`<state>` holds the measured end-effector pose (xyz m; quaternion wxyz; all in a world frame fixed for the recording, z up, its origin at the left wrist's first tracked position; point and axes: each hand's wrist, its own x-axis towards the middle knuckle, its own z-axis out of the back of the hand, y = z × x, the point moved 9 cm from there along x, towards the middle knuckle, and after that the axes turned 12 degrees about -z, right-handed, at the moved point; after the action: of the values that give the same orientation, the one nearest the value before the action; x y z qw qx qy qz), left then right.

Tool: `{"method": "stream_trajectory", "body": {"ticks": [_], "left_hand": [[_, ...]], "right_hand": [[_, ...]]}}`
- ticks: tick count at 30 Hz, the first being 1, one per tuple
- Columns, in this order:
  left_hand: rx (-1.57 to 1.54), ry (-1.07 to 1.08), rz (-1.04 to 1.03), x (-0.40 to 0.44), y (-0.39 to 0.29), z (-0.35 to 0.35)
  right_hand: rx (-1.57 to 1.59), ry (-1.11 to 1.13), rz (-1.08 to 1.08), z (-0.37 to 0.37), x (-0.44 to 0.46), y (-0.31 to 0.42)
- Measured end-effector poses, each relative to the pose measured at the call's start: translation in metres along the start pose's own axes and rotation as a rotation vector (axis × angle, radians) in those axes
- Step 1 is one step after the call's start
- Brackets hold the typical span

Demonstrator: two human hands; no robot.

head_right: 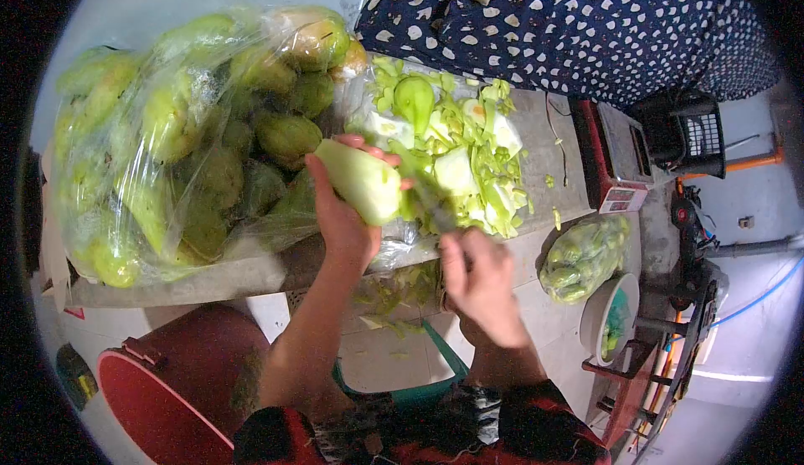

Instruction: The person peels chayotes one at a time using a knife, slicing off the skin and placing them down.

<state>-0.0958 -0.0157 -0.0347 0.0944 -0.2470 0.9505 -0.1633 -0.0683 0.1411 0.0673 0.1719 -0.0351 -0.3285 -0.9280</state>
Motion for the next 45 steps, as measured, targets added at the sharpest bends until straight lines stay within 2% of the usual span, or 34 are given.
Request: {"method": "stream_trajectory", "body": {"ticks": [2,3,5,15,21,37,43,45], "left_hand": [[0.21,-0.054,-0.277,0.001,-0.025,0.006],[0.264,-0.064,-0.35,0.0,-0.032,0.005],[0.317,-0.04,-0.418,-0.003,-0.04,0.002],[0.504,0.11,-0.712,-0.016,-0.069,-0.024],[0.386,0.118,-0.746,-0.016,-0.062,-0.019],[0.474,0.124,-0.74,-0.02,-0.064,-0.025],[0.402,0.15,-0.74,-0.019,-0.056,-0.024],[0.292,0.172,-0.699,-0.019,-0.049,-0.025]], "right_hand": [[-0.058,0.002,0.204,-0.015,-0.015,0.018],[-0.099,0.006,0.258,-0.02,-0.02,0.024],[-0.123,0.038,0.326,-0.03,-0.029,0.026],[-0.107,0.067,0.381,-0.034,-0.037,0.04],[-0.123,0.053,0.397,-0.033,-0.04,0.04],[-0.098,0.029,0.392,-0.026,-0.037,0.041],[-0.121,0.009,0.388,-0.029,-0.039,0.035],[-0.122,0.013,0.364,-0.029,-0.037,0.035]]}}
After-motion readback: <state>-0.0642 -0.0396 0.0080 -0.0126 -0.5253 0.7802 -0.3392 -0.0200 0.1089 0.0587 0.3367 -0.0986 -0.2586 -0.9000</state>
